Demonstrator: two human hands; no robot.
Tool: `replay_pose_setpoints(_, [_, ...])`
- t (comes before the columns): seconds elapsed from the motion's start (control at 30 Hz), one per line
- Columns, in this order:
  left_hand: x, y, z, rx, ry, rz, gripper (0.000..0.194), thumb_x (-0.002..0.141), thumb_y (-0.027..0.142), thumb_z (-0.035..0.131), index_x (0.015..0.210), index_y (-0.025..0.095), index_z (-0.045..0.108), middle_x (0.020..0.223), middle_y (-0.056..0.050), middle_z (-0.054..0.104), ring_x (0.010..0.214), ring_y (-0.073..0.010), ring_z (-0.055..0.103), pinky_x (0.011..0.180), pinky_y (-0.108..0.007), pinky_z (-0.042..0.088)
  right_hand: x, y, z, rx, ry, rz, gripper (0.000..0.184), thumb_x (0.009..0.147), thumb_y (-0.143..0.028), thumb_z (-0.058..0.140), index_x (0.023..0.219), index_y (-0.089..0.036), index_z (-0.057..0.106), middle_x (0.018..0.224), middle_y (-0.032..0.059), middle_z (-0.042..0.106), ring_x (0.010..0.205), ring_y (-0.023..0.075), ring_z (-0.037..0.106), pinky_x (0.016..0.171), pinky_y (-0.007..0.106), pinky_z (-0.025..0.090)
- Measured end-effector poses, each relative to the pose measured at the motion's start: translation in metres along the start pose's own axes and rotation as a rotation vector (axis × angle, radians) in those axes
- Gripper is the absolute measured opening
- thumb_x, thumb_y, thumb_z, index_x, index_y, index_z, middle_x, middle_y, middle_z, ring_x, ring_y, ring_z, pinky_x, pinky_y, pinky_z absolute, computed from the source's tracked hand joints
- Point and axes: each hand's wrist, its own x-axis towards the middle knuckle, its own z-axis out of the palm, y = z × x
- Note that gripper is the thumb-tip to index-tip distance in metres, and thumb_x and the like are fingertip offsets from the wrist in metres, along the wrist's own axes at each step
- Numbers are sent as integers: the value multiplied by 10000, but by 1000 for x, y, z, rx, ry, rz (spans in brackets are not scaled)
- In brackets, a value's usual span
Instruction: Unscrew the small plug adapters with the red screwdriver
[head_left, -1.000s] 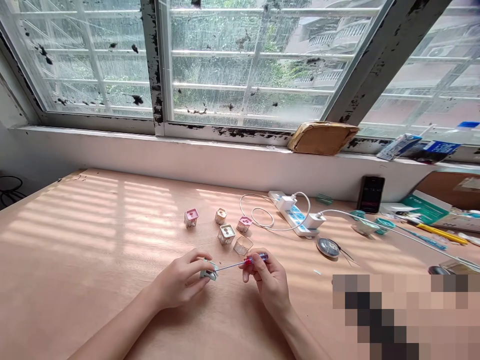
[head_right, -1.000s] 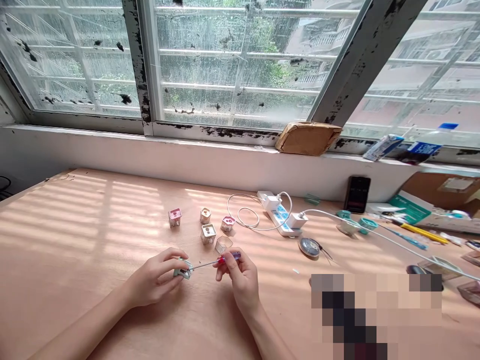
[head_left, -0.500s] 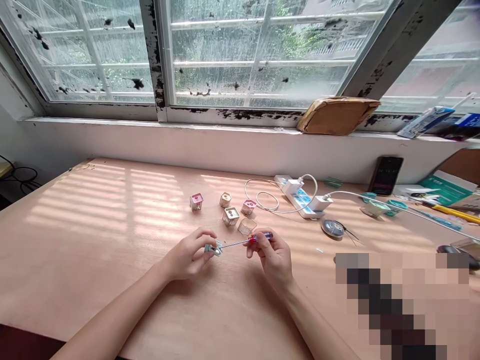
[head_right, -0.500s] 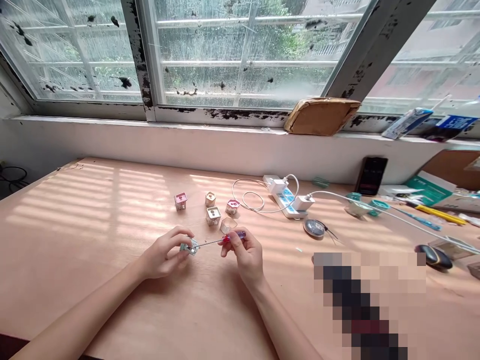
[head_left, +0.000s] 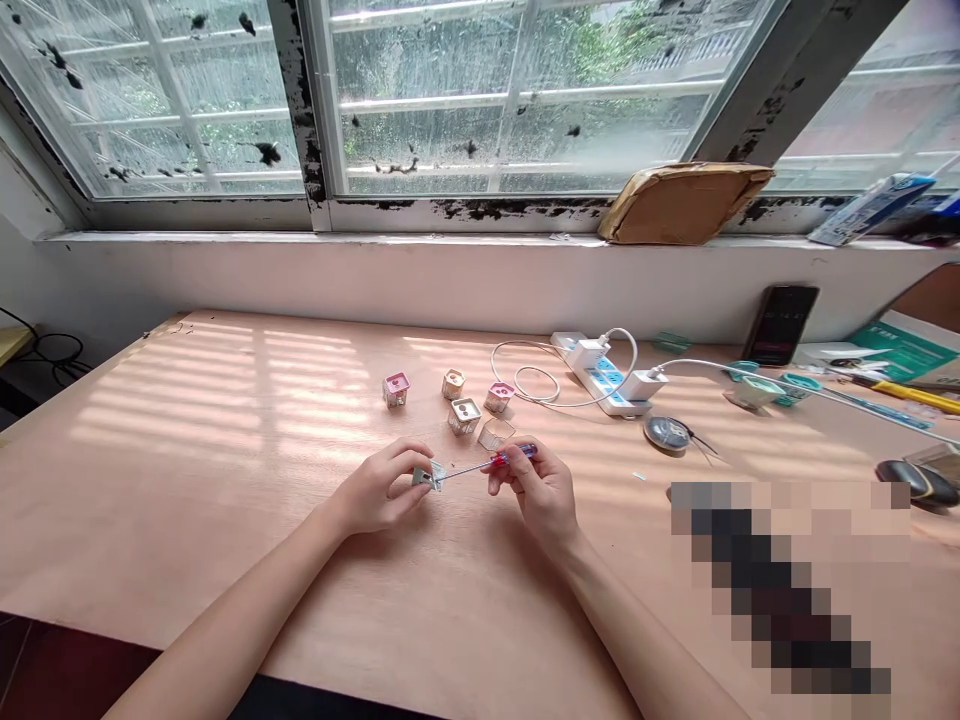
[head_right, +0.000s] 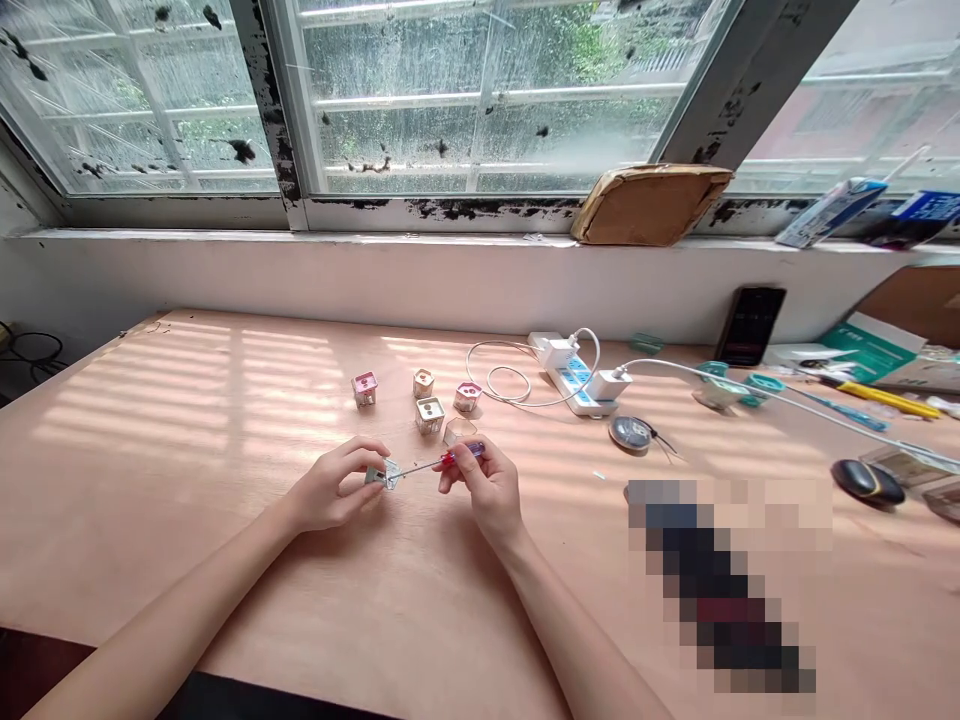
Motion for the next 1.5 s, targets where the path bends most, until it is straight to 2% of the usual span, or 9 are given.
replay_pose_setpoints(0.27, [1,1,1,-8,-59,33,172,943,123,545,1078,184,632,1155,-120,580,1025,-198,640,880,-305,544,-2,0,1,-36,14,20,398,855,-572,735,847,-190,624,706,38,698,478,158,619,505,313,542])
replay_pose_setpoints(0.57, [0,-2,3,-43,-9,-36,204,938,144,555,1121,192,632,1163,-105,608,1047,-203,636,919,-347,565,-2,-3,1,-62,30,-24,400,846,-578,743,841,-197,625,689,36,698,477,171,629,489,317,537])
replay_pose_setpoints(0.7, [-1,-3,5,-139,10,-117,209,952,223,581,1152,195,634,1193,-104,607,1037,-192,633,851,-323,617,-3,-3,2,-73,46,-34,393,851,-573,741,854,-196,629,681,32,690,484,176,634,492,322,544])
replay_pose_setpoints(0.83, [-1,-5,7,-290,44,-219,263,914,359,682,1116,191,664,1188,-97,595,1052,-196,644,834,-320,642,-3,-2,2,-62,55,-40,381,854,-559,744,846,-195,634,698,34,694,489,172,636,494,317,546])
replay_pose_setpoints(1.07, [1,-6,11,-357,100,-254,404,803,482,792,1052,182,685,1154,-94,612,1019,-211,665,831,-349,647,-4,-3,2,-71,67,-42,375,855,-558,743,868,-199,636,717,41,709,487,177,637,497,327,545])
replay_pose_setpoints(1.2, [1,-6,13,-363,121,-277,392,805,473,793,1035,175,683,1136,-93,620,996,-208,672,802,-339,652,-4,-2,3,-74,54,-44,381,856,-566,738,875,-200,634,707,41,709,476,177,633,487,327,543])
replay_pose_setpoints(1.5, [1,-2,13,-313,133,-268,224,873,332,717,1036,182,684,1126,-84,621,997,-186,657,753,-277,646,-4,1,2,-44,38,-46,359,863,-543,744,883,-199,643,707,39,708,470,167,629,477,306,536])
